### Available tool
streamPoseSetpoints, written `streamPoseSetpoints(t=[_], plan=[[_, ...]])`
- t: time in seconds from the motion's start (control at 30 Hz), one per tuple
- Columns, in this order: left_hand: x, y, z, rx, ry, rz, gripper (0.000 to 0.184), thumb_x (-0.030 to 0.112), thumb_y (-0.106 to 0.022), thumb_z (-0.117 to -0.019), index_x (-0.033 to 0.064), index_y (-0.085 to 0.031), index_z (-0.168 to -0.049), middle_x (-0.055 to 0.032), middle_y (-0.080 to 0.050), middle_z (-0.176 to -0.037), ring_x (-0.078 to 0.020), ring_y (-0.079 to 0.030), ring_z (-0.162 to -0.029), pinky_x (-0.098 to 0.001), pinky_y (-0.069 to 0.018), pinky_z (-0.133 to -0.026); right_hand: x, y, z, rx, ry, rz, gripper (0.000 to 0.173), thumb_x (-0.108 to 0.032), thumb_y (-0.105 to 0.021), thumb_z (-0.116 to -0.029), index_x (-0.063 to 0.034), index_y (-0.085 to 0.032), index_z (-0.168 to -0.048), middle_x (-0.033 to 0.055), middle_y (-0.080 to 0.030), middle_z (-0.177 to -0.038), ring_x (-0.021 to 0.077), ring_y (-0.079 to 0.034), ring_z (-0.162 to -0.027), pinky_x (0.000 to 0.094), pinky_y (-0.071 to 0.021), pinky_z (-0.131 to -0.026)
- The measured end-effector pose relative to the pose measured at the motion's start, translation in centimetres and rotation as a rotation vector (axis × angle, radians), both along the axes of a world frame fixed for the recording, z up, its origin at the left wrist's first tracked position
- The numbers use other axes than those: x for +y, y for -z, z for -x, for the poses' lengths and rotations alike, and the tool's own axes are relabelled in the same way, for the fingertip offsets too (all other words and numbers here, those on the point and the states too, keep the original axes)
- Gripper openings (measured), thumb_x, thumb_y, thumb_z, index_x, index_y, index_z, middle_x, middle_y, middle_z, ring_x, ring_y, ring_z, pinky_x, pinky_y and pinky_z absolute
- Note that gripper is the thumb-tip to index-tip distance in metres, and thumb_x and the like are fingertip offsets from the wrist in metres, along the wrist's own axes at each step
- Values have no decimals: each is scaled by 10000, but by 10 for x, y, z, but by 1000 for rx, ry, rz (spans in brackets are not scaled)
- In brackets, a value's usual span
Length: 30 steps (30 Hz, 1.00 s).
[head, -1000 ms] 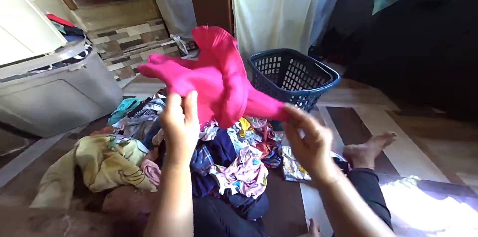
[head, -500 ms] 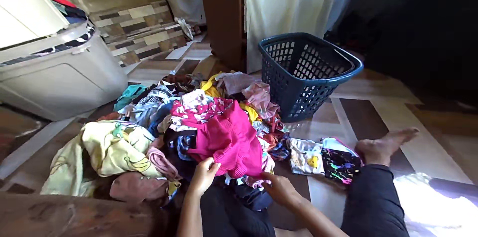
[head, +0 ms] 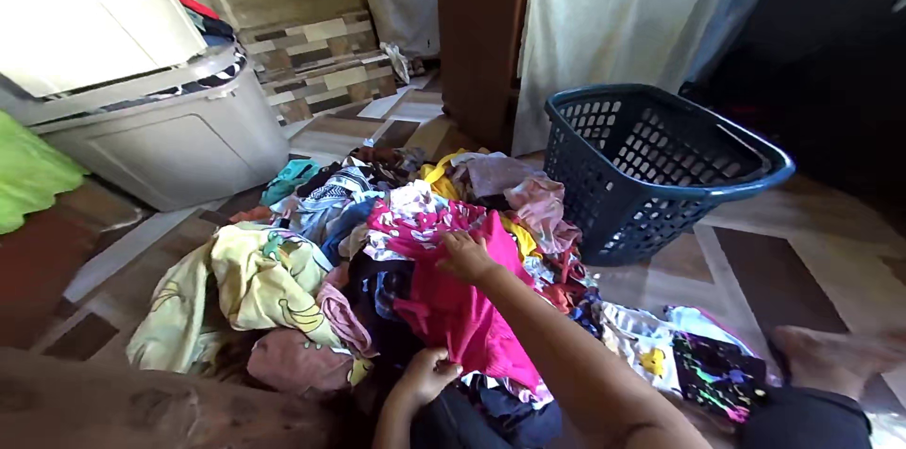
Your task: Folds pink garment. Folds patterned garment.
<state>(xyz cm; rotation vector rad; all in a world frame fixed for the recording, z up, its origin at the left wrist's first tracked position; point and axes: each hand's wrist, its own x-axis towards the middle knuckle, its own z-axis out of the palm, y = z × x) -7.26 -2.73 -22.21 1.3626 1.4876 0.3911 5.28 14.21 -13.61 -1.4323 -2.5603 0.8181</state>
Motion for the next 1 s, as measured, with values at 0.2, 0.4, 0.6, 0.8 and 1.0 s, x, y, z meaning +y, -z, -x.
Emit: streamPoseSetpoints(t=[0.2, 0.4, 0.6, 0.8, 1.0], plan=[[4, 9, 16, 77, -4, -15, 318, 213, -621, -1018, -94, -669, -1087, -254, -662, -1097, -315, -635, -1047, -474, -479, -977, 17, -6, -2, -108, 26, 22, 356, -224, -594, -1031, -43, -648, -1333, 223, -598, -1400, 433, -480, -1375, 706, -279, -1112], [-6, -23, -1, -207, -328, -9, 242, 131, -523, -1065, -54, -568, -1213, -80, -656, -830, -109, -638, -616, -281, -565, -611, -11, -26, -78, 523, 26, -282, 294, -128, -627, -993, 79, -653, -1199, 230, -695, -1136, 342, -666, -1102, 573, -458, -1037], [-8, -79, -6, -422, -571, -776, 154, 62, -514, -989, -60, -586, -1049, -23, -697, -833, -104, -707, -669, -317, -637, -647, -63, -61, -153, 921, -70, -329, 62, -179, -569, -1012, -124, -598, -1009, -139, -633, -815, -79, -604, -724, 151, -544, -683], [66, -166, 3, 15, -601, -1249, 206, 101, -583, -1003, -87, -623, -1079, -110, -671, -842, -110, -643, -657, -291, -570, -626, -86, -62, -157, 1411, 272, -164, 185, -101, -474, -1032, -249, -575, -986, -146, -681, -832, -23, -651, -740, 187, -572, -695], [149, -197, -43, 335, -121, -1054, 379, 103, -571, -1018, -37, -562, -1370, -248, -636, -1311, -385, -645, -1188, -557, -504, -1025, -106, 18, -124, 1645, 838, 396, 359, -251, -335, -1118, -31, -390, -1396, 92, -651, -1073, 179, -685, -925, 402, -603, -769]])
